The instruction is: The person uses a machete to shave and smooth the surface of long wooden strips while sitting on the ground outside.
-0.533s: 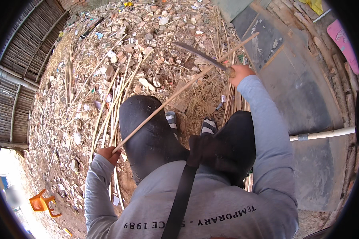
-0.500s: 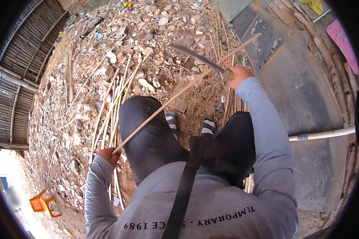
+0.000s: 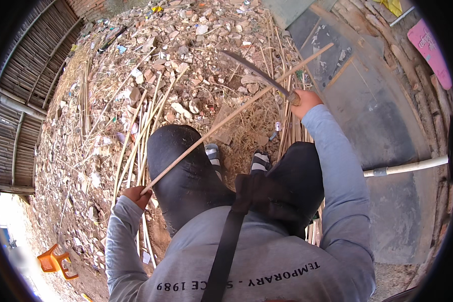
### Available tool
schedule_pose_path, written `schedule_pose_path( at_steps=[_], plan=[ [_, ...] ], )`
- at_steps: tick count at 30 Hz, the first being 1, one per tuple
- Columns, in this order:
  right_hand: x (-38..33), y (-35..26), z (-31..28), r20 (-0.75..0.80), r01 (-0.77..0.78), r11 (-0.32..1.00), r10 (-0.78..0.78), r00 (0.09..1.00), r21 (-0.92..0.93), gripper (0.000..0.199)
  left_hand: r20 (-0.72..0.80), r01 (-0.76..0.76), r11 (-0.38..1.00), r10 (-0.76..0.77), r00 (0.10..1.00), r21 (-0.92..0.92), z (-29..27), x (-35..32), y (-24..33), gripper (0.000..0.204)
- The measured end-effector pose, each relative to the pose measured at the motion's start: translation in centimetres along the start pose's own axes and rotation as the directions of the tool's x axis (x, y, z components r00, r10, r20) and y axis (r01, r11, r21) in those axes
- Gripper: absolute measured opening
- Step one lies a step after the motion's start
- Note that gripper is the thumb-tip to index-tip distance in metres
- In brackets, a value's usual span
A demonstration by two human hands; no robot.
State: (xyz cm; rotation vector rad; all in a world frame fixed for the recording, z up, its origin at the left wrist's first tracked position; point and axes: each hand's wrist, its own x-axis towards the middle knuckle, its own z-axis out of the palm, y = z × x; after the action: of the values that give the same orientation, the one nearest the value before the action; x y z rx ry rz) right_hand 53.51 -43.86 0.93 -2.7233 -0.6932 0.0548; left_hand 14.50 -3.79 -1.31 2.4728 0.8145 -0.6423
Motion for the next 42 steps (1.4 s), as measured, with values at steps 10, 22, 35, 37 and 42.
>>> schedule_pose_path(
  at_steps=[10,22,35,37,42],
  plan=[
    [1.8,5.7,-2.1,-0.094,-0.125,0.991,0.119,0.988,-0.057,0.026,-0.100,-0.072,0.997,0.068,0.993,-0.040,0.4,0.4,-1.6,0.029],
    [-0.4,10.8,1.6,-0.115,-0.013,1.000,0.011,0.993,-0.017,0.025,-0.089,-0.026,0.998,0.030,0.996,0.050,0.2,-4.1,-3.1,0.029],
    [1.3,-0.8,-4.1,-0.105,0.159,-0.103,0.400,0.910,0.982,0.014,-0.145,-0.156,0.920,0.111,0.983,-0.359,-1.7,-5.7,1.9,0.022],
    [1.6,-1.4,-3.6,-0.109,0.217,-0.203,0.440,0.891,0.955,0.013,-0.156,-0.176,0.893,0.121,0.980,-0.414,-1.6,-5.0,2.5,0.023],
    [1.3,-0.6,1.0,-0.012,0.167,-0.256,0.516,0.856,0.952,0.010,-0.219,-0.243,0.859,0.158,0.963,-0.451,-0.9,-4.0,3.0,0.023]
  ],
)
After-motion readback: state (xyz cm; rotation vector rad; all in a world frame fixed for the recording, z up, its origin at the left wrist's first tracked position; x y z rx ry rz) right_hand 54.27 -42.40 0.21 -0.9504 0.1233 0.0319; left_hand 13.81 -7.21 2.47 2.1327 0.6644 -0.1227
